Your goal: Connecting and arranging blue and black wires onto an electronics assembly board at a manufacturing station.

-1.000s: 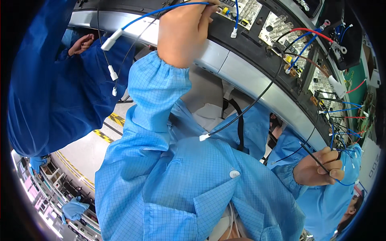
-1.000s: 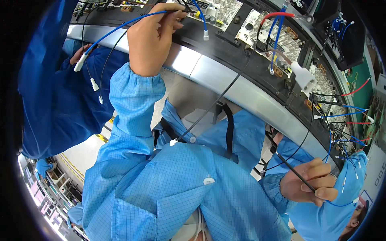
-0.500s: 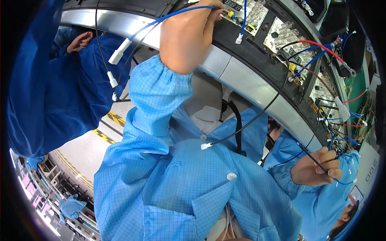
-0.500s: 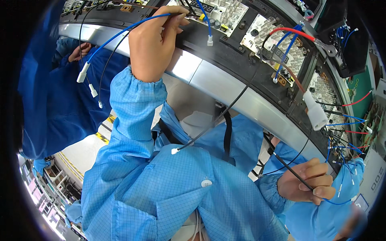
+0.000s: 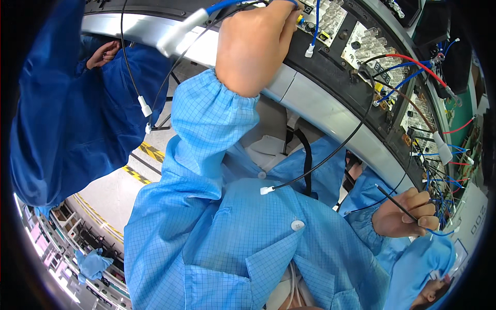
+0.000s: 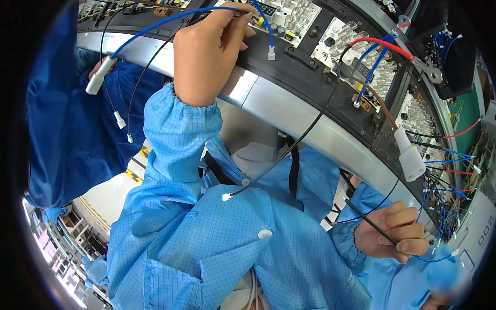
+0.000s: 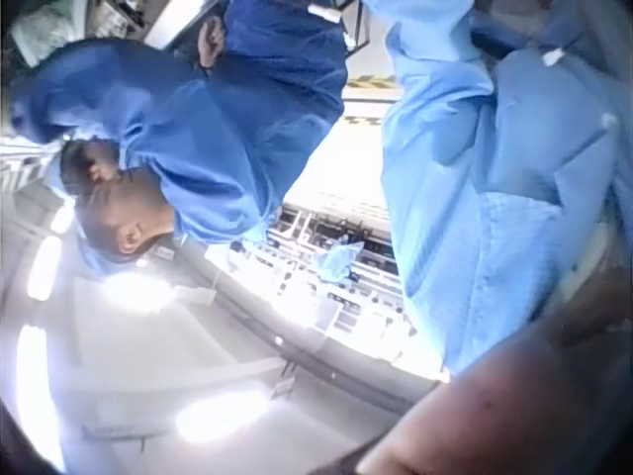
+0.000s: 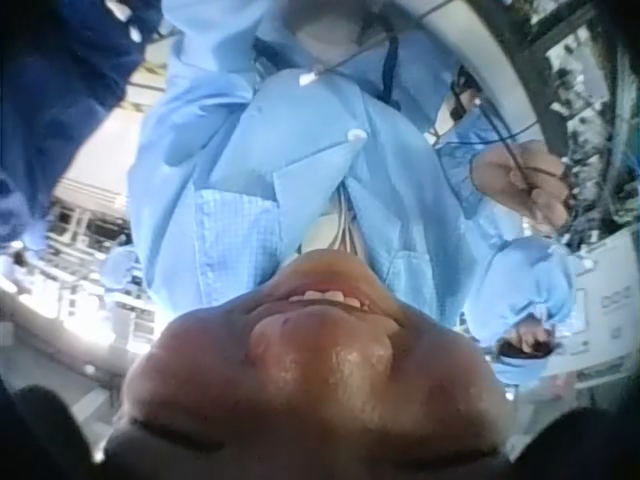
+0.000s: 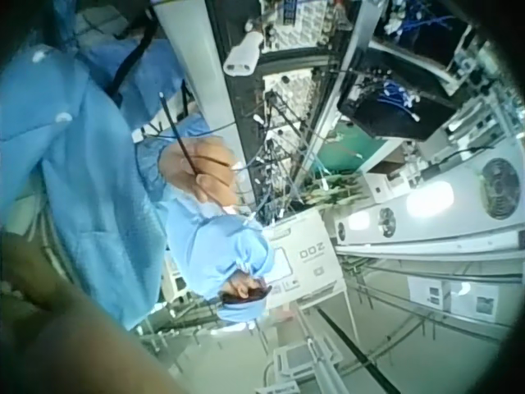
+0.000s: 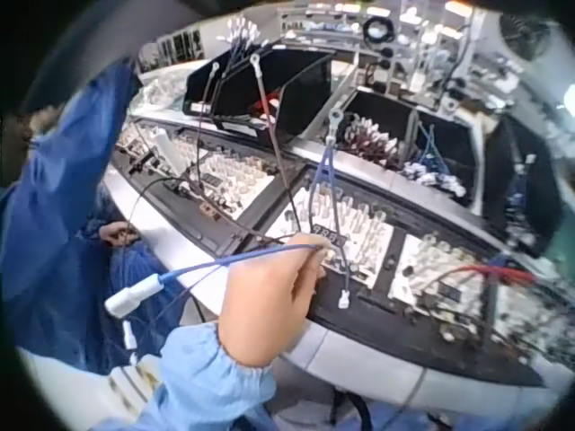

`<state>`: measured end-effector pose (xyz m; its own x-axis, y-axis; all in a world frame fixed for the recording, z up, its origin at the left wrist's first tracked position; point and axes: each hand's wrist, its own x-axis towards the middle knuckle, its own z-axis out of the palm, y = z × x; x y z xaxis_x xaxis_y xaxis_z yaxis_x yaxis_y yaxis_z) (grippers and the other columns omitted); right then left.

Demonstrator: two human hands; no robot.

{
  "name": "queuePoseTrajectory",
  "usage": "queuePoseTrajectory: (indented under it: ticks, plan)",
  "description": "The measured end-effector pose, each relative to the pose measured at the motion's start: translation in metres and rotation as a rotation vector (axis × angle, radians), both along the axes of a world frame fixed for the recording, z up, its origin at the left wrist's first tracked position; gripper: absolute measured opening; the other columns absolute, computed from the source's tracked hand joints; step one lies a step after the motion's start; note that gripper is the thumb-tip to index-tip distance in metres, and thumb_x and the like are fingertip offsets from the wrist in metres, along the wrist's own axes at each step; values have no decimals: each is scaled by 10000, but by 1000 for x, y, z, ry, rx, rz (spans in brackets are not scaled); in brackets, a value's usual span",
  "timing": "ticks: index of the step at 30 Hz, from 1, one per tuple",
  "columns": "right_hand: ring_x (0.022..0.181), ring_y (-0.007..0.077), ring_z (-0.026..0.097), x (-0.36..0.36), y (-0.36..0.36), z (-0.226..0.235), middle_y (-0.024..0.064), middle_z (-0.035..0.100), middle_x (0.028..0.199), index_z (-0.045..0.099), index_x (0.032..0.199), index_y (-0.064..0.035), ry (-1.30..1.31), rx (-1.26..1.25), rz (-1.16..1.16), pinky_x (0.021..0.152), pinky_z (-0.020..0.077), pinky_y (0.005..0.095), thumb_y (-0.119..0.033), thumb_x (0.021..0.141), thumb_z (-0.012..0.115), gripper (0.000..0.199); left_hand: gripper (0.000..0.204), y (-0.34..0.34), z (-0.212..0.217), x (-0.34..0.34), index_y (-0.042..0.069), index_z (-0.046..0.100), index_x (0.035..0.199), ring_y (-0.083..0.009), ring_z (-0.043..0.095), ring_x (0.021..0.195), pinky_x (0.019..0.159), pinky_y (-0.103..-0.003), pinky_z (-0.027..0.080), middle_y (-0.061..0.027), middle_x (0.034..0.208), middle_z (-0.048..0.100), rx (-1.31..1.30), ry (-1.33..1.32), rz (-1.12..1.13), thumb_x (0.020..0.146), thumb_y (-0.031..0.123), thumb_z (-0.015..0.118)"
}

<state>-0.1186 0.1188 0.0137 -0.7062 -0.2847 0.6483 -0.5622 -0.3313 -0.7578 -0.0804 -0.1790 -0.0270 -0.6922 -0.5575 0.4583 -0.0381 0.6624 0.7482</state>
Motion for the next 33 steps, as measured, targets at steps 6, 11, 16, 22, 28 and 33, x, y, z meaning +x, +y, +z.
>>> queuePoseTrajectory:
  ticks: [6, 11, 16, 22, 28, 33]
  plan:
    - [600, 111, 290, 4, 2, 4, -30, 307, 612, 423, 798, -110, 2, -42, 16, 534, 217, 267, -324, 916, 579, 290, 127, -10, -32, -1, 23, 666, 988, -136, 680, 642, 570, -231, 537, -81, 772, 699, -102, -34, 44, 885, 70, 608]
    - [580, 105, 289, -1, 0, 2, -23, 300, 604, 422, 806, -104, 17, -44, 28, 527, 225, 268, -300, 929, 560, 269, 113, -13, -37, -5, 82, 648, 939, -280, 631, 605, 535, -344, 494, -122, 719, 648, -2, 67, 32, 850, 150, 635]
    - [542, 120, 329, -9, 7, 3, 13, 342, 596, 458, 907, -74, 48, -31, 149, 537, 321, 284, -237, 955, 485, 172, 144, -7, -39, 2, 95, 623, 944, -298, 630, 610, 530, -369, 491, -121, 701, 640, -82, 20, 27, 805, 112, 660]
    - [773, 384, 614, -13, 3, -1, 282, 605, 833, 473, 1006, 20, 239, 193, -229, 698, 528, 422, -284, 959, 450, 309, 209, 0, -39, 2, 128, 619, 1007, -297, 647, 635, 536, -362, 495, -123, 706, 645, -8, 16, -25, 806, 83, 658]
    - [803, 213, 648, -28, -3, 12, 168, 658, 955, 627, 968, 66, 59, 569, -257, 739, 496, 261, -138, 935, 537, 225, 326, 16, -47, 24, 36, 554, 1227, -114, 637, 711, 584, -242, 487, -87, 817, 680, 152, 35, -7, 901, 39, 568]
    - [761, 184, 643, -47, -33, 24, 96, 675, 881, 657, 910, 13, 133, 715, -345, 694, 486, 252, 0, 820, 638, 93, 356, 8, -35, 29, -2, 490, 1287, -118, 634, 839, 701, -220, 479, -89, 903, 682, 203, -17, -42, 931, 11, 504]
